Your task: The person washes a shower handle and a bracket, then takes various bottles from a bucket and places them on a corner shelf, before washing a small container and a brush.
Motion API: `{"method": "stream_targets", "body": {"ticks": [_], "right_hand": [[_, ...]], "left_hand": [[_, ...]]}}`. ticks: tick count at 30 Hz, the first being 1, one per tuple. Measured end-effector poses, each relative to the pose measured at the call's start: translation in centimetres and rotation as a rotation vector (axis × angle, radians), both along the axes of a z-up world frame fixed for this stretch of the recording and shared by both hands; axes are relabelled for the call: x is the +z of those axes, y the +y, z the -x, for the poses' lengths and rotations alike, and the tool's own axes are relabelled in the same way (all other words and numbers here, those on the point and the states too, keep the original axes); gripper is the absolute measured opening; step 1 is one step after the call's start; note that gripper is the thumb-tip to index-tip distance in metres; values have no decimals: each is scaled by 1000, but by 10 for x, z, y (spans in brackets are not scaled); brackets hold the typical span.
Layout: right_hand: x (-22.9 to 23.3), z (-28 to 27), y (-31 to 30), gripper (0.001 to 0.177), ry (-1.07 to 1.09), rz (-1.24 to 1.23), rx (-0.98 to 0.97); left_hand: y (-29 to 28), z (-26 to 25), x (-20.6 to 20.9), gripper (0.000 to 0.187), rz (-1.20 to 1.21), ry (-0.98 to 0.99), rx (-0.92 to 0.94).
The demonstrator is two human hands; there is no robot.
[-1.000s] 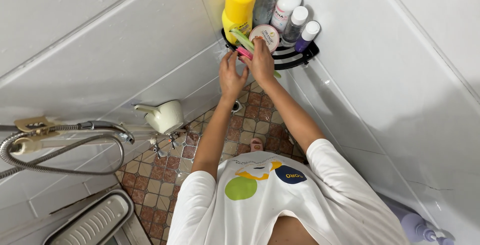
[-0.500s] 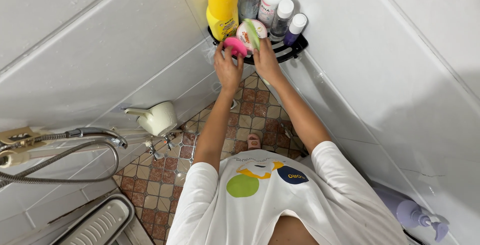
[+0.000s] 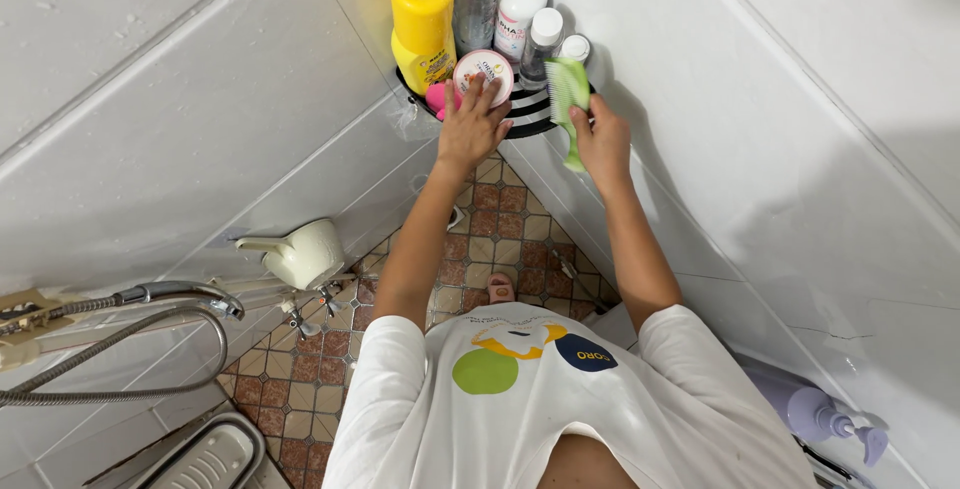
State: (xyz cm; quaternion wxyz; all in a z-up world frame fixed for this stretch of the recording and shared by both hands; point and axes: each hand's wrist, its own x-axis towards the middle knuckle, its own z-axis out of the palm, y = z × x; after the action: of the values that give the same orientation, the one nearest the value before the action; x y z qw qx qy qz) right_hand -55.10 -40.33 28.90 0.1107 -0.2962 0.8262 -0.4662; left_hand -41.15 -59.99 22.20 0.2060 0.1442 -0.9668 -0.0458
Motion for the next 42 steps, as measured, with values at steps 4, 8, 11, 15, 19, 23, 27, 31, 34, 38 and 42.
{"method": "stream_targets", "body": {"ticks": [4, 8, 11, 15, 19, 23, 27, 31, 34, 38, 42], "right_hand": [[-14, 13, 8, 22, 261, 90, -43], [-23, 22, 2, 27, 176, 187, 30], [-33, 46, -20, 34, 236, 444, 290], [-57, 59, -26, 32, -325, 493, 305], [-76, 59, -25, 25, -476, 439, 250], [-68, 60, -31, 25, -610, 517, 223], [-59, 54, -32, 29, -685, 448, 219], [-55, 50, -39, 33, -536, 460, 250], [-41, 60, -49, 36, -313, 501, 353], [-21, 78, -69, 22, 132, 434, 547], [-11, 85, -90, 24, 142, 325, 604]], "left_hand": [[17, 5, 17, 34, -9, 86, -8], [37, 43, 31, 26, -296, 278, -95], [36, 75, 33, 41, -493, 566, 10], [19, 82, 21, 45, -669, 607, 39], [25, 62, 8, 47, -595, 577, -42], [38, 54, 3, 56, -671, 544, -90], [44, 50, 10, 49, -903, 501, 89], [39, 34, 38, 57, -797, 492, 166], [25, 21, 60, 59, -673, 369, 185], [18, 13, 65, 59, -633, 177, 155], [16, 13, 50, 68, -640, 284, 47]]}}
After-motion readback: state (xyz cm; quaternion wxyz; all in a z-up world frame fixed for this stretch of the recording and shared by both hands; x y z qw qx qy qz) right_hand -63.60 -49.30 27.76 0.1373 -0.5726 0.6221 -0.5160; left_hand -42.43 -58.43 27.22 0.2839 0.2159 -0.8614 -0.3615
